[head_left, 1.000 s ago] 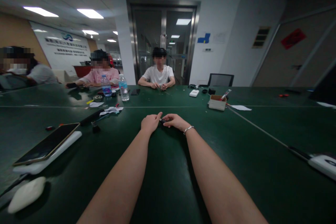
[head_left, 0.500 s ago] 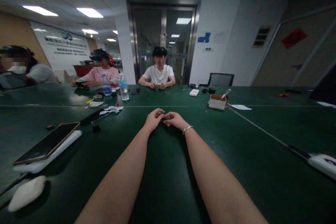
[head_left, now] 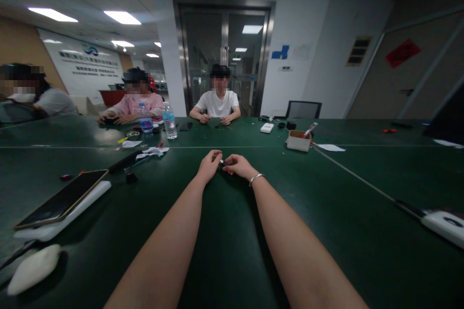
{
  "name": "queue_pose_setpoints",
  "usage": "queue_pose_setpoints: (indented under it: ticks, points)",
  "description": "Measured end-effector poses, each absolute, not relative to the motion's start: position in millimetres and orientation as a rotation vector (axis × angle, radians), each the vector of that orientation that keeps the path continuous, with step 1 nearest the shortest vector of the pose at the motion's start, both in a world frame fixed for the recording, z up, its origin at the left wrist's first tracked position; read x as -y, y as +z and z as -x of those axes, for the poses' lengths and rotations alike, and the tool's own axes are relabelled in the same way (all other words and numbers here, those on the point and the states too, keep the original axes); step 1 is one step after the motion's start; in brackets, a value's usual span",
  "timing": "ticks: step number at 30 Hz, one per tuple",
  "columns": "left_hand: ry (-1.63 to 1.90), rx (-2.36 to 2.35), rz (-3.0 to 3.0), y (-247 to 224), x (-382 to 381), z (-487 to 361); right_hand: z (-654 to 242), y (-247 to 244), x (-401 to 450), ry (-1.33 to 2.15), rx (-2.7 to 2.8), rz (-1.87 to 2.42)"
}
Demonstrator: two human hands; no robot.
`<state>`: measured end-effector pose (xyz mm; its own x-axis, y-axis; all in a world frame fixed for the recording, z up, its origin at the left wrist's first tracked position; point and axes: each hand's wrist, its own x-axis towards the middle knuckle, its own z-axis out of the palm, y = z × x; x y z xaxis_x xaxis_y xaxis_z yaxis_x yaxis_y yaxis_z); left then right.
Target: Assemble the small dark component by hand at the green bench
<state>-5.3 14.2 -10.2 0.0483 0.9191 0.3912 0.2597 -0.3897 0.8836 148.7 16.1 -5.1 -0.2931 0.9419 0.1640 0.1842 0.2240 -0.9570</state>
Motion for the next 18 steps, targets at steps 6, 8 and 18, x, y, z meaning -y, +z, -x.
queue_pose_setpoints:
  ticks: [6, 8, 18]
  points:
    - [1.293, -1.021, -1.608, -3.6, -12.5, 8.9, -149.4, -5.9, -16.9, 1.156, 1.673, 1.054]
    - [1.283, -1.038, -1.627, -4.9, -14.4, 9.6, -149.0, -5.8, -16.3, 1.146, 1.676, 1.063]
    - [1.297, -1.415, -1.764, -9.9, -17.6, 12.3, -147.3, -6.4, -20.0, 0.682, 1.889, 1.184]
